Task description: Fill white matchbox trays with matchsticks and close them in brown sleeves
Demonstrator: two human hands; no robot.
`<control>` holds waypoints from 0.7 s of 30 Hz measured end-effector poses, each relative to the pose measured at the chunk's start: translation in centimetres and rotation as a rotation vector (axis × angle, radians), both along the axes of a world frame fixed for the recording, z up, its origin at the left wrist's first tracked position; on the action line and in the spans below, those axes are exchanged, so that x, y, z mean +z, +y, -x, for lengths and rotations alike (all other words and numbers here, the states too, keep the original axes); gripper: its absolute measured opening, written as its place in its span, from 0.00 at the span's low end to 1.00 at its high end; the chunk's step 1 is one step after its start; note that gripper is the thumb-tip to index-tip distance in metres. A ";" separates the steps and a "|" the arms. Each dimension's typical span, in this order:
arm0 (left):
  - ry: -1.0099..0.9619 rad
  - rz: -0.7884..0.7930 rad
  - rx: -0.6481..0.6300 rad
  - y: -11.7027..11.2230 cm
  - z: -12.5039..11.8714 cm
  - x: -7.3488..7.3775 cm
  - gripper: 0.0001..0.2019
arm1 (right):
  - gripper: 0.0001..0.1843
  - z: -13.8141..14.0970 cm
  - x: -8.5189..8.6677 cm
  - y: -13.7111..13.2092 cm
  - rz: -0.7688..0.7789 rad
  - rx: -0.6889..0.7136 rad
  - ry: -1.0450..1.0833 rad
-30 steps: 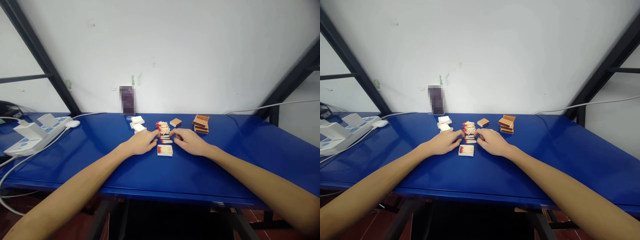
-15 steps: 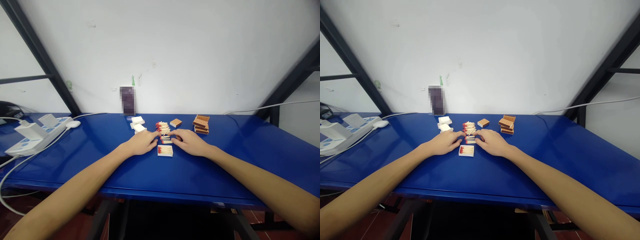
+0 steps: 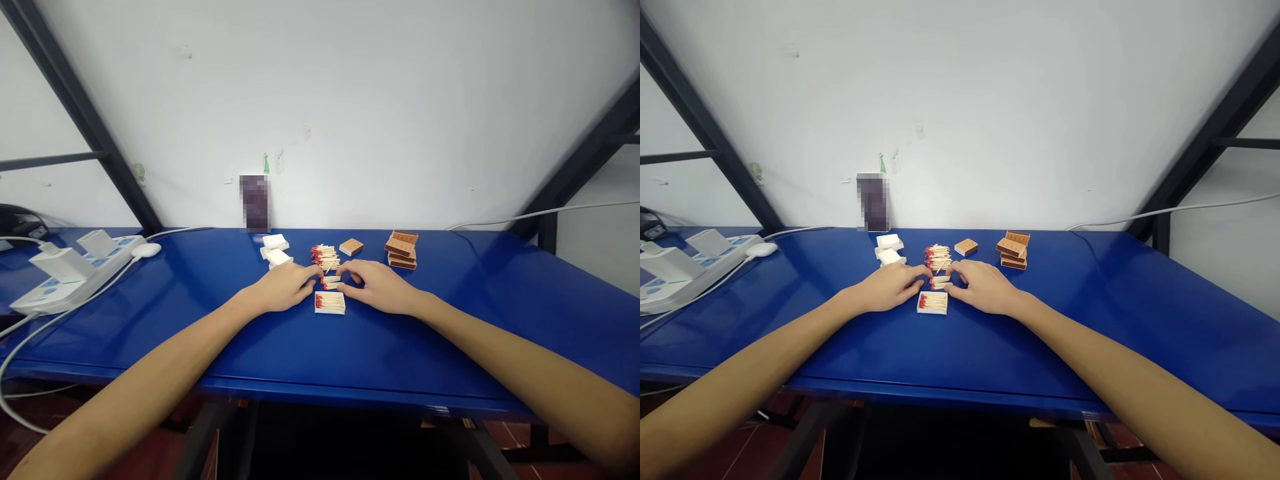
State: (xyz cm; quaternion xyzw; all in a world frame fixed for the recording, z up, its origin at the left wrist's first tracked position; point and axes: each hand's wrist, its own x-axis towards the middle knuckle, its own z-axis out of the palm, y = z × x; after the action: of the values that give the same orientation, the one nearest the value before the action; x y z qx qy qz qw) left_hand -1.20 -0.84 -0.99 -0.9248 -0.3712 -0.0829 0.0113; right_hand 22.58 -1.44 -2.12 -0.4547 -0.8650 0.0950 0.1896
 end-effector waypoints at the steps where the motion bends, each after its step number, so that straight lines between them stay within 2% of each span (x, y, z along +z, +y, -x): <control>1: -0.003 0.000 -0.011 0.0 0.0 0.0 0.14 | 0.16 0.0 0.0 0.0 0.003 0.000 0.002; 8: -0.035 0.030 -0.070 -0.1 0.0 0.2 0.14 | 0.17 -0.3 -0.4 0.4 -0.018 0.043 0.026; 17: -0.116 0.098 -0.036 0.0 -0.2 0.0 0.13 | 0.15 -0.2 -0.5 0.5 -0.030 0.112 0.037; 21: -0.192 0.135 0.002 0.1 -0.6 -0.2 0.14 | 0.12 0.0 -0.5 0.4 -0.006 0.084 0.049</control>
State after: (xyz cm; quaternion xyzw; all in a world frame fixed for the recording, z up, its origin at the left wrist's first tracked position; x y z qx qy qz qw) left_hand -0.56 -0.76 -1.16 -0.9108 -0.3765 -0.1458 -0.0866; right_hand 22.57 -1.03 -2.59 -0.4147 -0.8788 0.1113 0.2081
